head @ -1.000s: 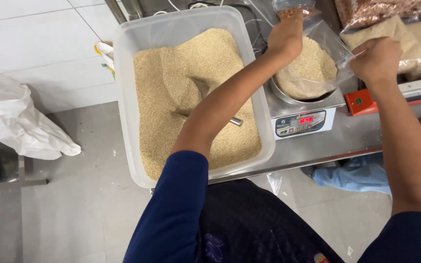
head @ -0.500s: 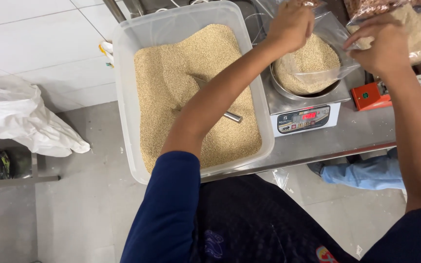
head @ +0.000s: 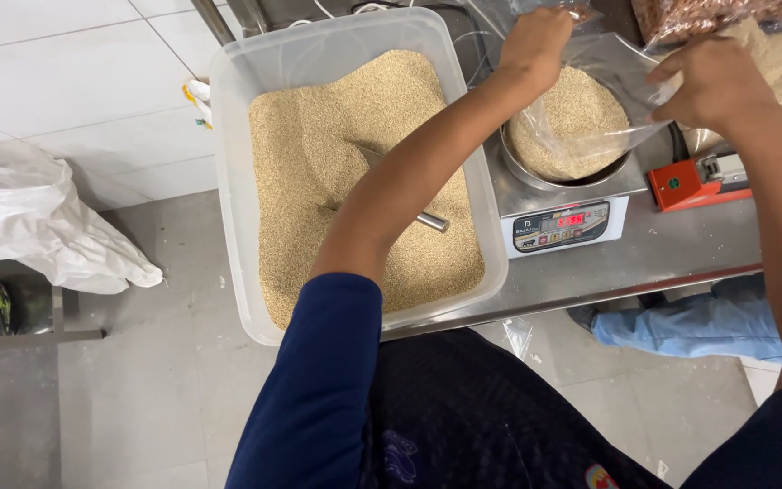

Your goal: Scooping grains from a large container into plastic bags and weighing them on a digital scale.

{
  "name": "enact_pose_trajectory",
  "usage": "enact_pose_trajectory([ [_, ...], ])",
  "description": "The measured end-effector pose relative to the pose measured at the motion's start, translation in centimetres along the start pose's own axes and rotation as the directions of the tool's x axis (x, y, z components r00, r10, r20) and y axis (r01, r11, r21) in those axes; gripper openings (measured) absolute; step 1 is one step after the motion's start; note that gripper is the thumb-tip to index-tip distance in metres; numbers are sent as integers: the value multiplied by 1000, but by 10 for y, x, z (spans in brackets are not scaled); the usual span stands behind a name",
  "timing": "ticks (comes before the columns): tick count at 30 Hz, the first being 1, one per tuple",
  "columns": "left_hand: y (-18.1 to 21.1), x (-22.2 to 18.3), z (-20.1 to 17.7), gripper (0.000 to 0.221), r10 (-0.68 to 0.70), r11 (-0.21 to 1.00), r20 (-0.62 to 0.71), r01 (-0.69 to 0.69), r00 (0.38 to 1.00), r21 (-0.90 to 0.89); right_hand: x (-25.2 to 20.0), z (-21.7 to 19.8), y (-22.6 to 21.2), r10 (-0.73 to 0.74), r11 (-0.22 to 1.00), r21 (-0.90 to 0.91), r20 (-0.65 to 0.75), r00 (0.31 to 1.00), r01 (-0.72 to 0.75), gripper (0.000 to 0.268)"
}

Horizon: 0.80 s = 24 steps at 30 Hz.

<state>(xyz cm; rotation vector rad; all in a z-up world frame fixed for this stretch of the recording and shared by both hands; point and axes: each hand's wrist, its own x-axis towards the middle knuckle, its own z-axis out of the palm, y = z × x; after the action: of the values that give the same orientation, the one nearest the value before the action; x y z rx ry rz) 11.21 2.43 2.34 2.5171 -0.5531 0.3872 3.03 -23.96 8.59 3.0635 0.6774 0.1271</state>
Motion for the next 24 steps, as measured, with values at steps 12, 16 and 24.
enact_pose_trajectory([
  [12,13,-61,-79,33,736,668,-12,-729,677,-151,-51,-57,-103,-342,928,87,-187,921,362,44],
  [16,12,-63,-71,23,798,573,230,-819,556,-10,-54,-38,-89,-285,953,76,-93,954,292,27],
  [24,6,-55,-78,16,764,641,196,-756,614,-129,-65,-23,-55,-261,961,72,-96,960,269,10],
])
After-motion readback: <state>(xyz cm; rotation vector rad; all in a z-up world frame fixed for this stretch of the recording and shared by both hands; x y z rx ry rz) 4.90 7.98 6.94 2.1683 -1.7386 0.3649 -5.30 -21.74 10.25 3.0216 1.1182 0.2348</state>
